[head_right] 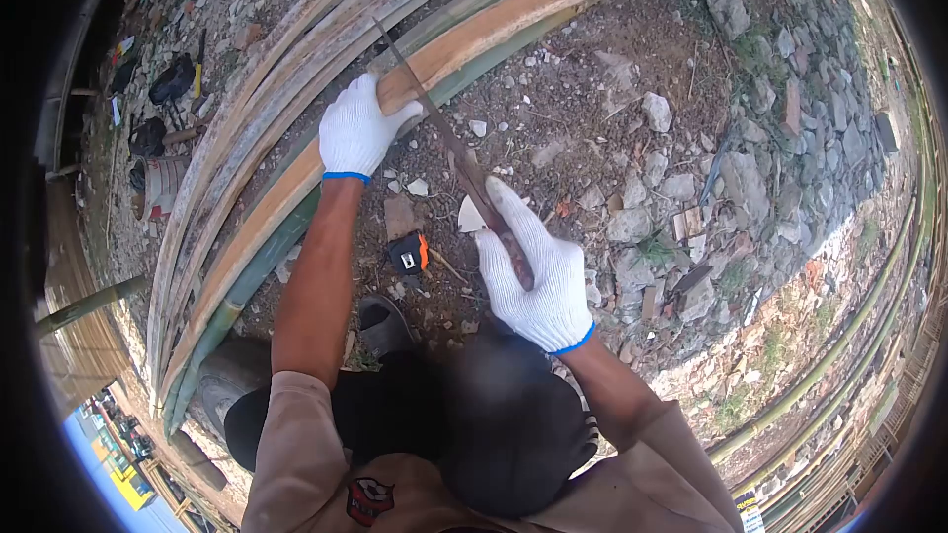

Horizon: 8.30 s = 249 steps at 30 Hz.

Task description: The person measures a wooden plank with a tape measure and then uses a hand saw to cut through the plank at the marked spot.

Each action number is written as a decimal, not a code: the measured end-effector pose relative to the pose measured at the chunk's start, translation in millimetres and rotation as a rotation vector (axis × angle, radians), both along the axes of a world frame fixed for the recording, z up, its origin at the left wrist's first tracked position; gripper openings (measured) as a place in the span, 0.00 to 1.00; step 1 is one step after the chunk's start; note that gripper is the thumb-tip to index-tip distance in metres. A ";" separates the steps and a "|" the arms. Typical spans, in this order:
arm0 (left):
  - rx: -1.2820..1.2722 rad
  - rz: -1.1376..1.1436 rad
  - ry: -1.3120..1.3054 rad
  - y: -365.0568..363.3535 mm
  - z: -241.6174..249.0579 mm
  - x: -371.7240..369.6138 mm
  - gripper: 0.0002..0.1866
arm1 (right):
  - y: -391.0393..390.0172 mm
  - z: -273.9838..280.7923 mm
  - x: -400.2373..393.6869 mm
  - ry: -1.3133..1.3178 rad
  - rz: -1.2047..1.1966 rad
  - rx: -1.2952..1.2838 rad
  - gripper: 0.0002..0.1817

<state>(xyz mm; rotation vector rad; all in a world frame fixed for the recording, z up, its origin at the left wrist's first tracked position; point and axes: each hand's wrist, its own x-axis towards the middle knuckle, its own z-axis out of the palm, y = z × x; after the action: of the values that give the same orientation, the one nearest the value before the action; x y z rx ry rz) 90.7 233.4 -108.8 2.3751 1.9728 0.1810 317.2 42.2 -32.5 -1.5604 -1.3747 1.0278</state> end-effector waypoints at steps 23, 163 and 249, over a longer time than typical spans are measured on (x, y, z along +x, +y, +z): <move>0.010 0.048 0.019 -0.2 1.6 2.8 0.38 | 79.1 -27.5 -33.8 -0.027 -0.012 0.091 0.26; -0.704 -0.003 -0.290 54.5 89.2 -21.0 0.34 | 90.7 22.2 8.2 0.052 -0.148 0.439 0.29; -0.292 0.011 -0.150 39.2 17.6 -9.5 0.34 | 35.5 -36.0 -16.7 0.063 -0.015 0.131 0.31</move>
<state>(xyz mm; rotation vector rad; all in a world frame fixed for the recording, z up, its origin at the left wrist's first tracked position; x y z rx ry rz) 81.3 272.6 -91.2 2.1046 1.8060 0.0633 300.4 77.7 -68.5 -1.4292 -1.3573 0.9504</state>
